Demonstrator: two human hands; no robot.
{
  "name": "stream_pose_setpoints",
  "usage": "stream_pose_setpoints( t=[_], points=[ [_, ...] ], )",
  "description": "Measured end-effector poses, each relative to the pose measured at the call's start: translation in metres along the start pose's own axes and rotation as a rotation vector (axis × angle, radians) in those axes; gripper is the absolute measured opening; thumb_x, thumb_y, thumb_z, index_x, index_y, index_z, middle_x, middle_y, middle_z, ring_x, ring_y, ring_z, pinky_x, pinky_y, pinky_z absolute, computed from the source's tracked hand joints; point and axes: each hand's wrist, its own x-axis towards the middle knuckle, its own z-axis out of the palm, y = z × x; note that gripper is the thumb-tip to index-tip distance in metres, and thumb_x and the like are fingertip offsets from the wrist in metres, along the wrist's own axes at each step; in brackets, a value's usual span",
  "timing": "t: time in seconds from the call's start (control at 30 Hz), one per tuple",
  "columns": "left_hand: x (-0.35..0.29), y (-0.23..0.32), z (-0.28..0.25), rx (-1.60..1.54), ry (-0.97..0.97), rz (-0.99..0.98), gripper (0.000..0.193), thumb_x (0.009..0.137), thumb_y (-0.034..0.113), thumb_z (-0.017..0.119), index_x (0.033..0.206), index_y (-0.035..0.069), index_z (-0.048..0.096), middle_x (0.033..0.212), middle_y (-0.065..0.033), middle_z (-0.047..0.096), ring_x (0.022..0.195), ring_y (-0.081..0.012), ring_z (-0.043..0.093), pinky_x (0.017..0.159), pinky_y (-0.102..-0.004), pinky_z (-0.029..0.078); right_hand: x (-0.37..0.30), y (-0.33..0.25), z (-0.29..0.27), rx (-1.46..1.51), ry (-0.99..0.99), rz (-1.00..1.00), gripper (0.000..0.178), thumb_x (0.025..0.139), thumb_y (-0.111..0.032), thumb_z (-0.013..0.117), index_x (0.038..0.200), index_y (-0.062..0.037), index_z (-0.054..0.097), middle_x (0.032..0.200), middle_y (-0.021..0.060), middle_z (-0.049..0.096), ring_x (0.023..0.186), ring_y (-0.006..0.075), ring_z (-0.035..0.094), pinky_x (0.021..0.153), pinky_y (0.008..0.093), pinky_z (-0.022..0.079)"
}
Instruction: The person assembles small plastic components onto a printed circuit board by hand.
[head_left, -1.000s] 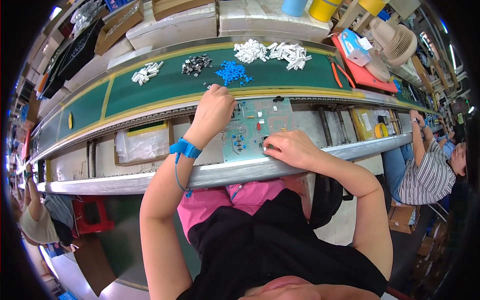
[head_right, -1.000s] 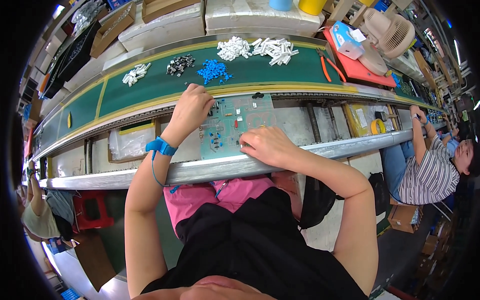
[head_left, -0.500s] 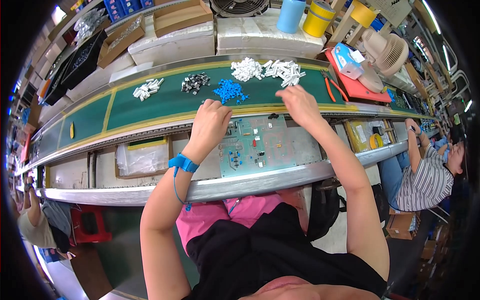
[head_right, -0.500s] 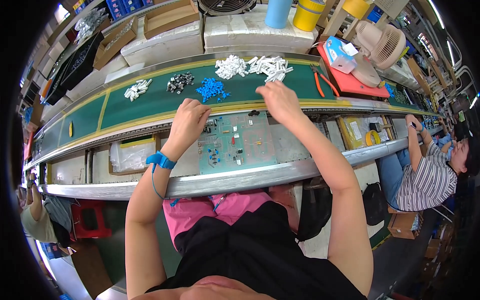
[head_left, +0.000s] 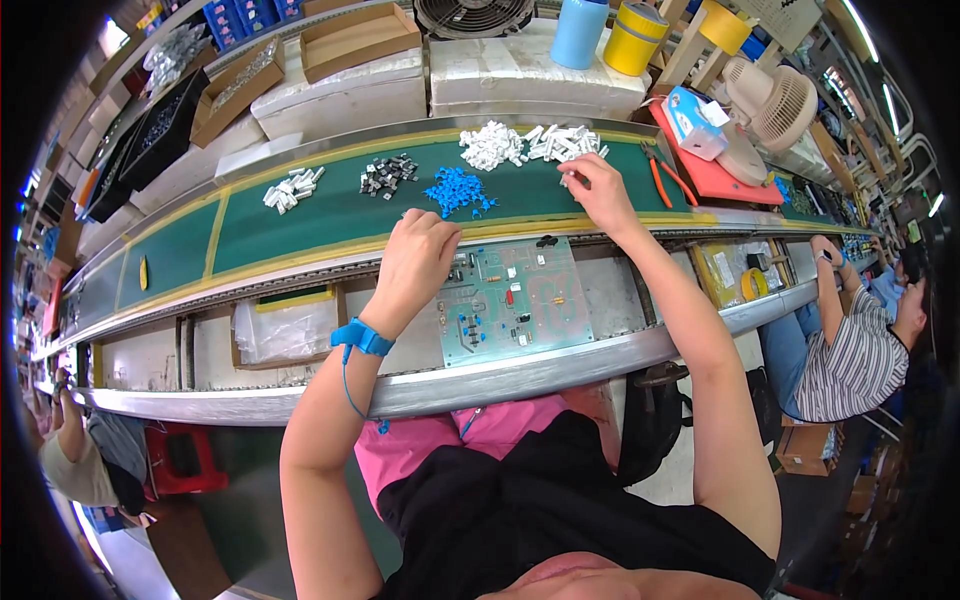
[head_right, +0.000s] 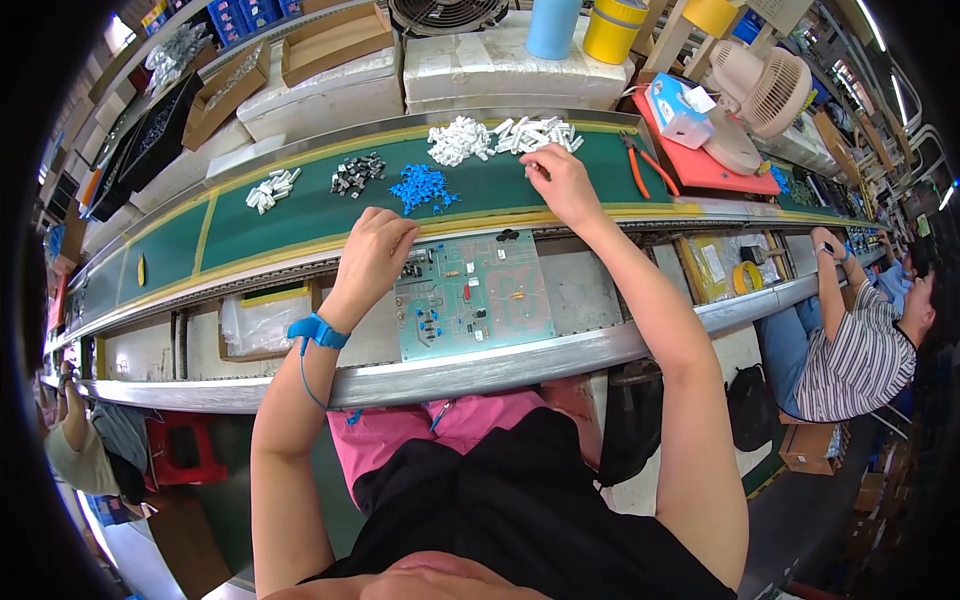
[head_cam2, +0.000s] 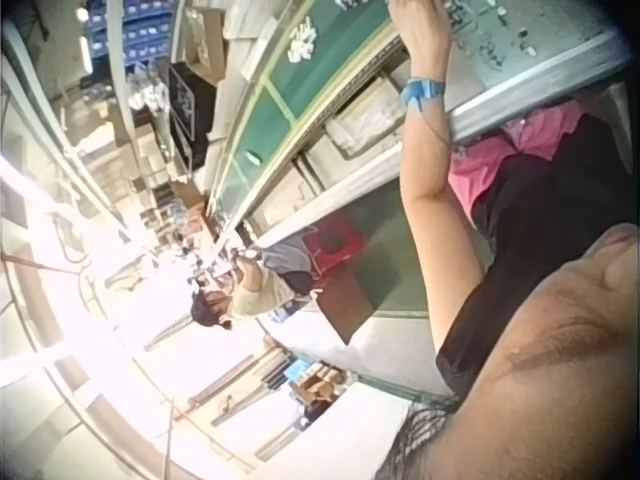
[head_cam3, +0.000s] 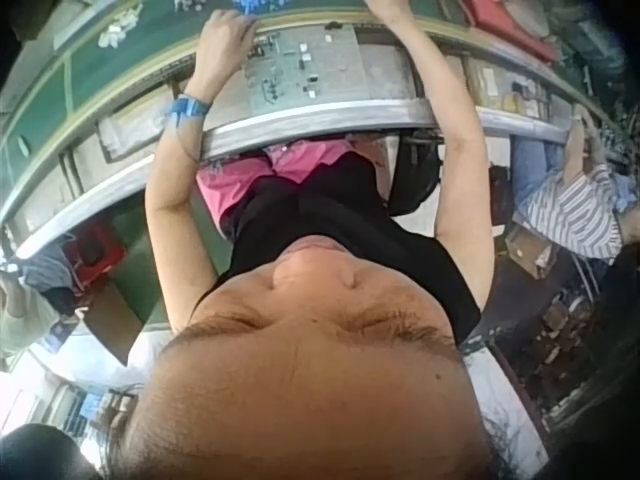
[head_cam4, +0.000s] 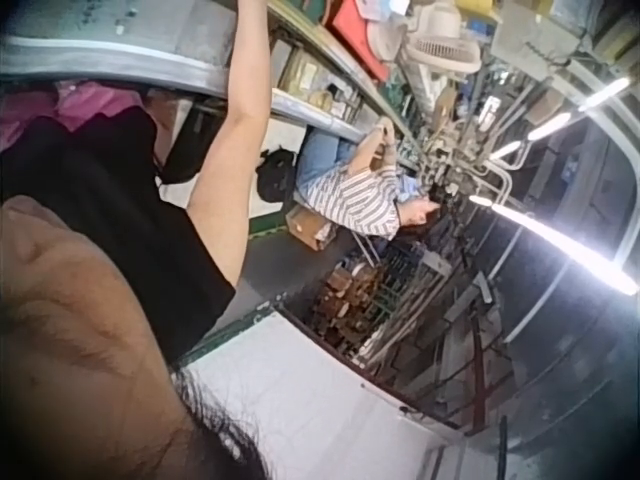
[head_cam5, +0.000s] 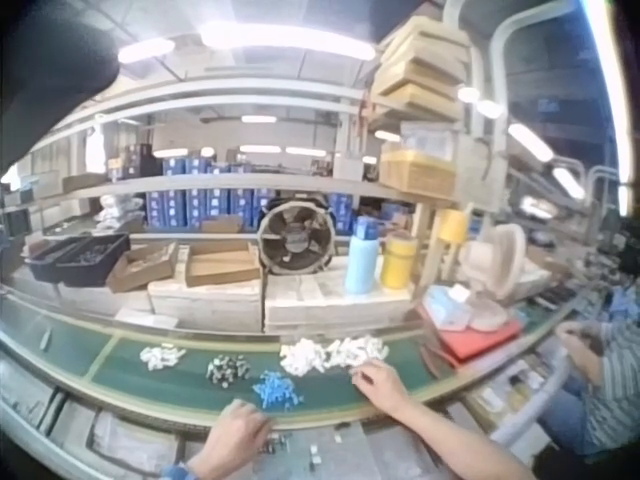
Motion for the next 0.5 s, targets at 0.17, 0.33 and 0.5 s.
stream_pose_setpoints(
  t=[0.17,0.33,0.5],
  points=[
    [-0.001,0.001,0.001,-0.020,-0.002,-0.010,0.008,0.081,0.009,0.061,0.080,0.003,0.066,0.076,-0.0081,0.058,0.080,-0.0267,0.052,0.073,-0.0370,0.043,-0.018,0.007,-0.014,-0.171,-0.061,0.122,0.010,0.078,-0.007,0.065,0.086,-0.0021,0.064,0.081,0.0078,0.059,0.075,0.0256,0.060,0.066,0.0348,0.047],
    [0.000,0.005,-0.002,-0.012,-0.032,-0.042,0.009,0.081,0.007,0.062,0.084,0.000,0.066,0.078,-0.0095,0.060,0.082,-0.0281,0.053,0.073,-0.0371,0.045,-0.025,0.006,-0.022,-0.438,-0.025,-0.040,0.010,0.077,-0.008,0.067,0.084,-0.0013,0.065,0.078,0.0083,0.058,0.070,0.0233,0.057,0.064,0.0333,0.046],
    [-0.002,0.003,-0.002,-0.015,-0.007,-0.051,0.008,0.081,0.008,0.061,0.083,0.001,0.066,0.078,-0.0093,0.060,0.082,-0.0283,0.053,0.073,-0.0373,0.045,-0.026,-0.026,-0.039,0.114,-0.508,0.161,0.010,0.079,-0.011,0.066,0.083,-0.0021,0.066,0.079,0.0069,0.059,0.073,0.0194,0.059,0.067,0.0319,0.047]
  ],
)
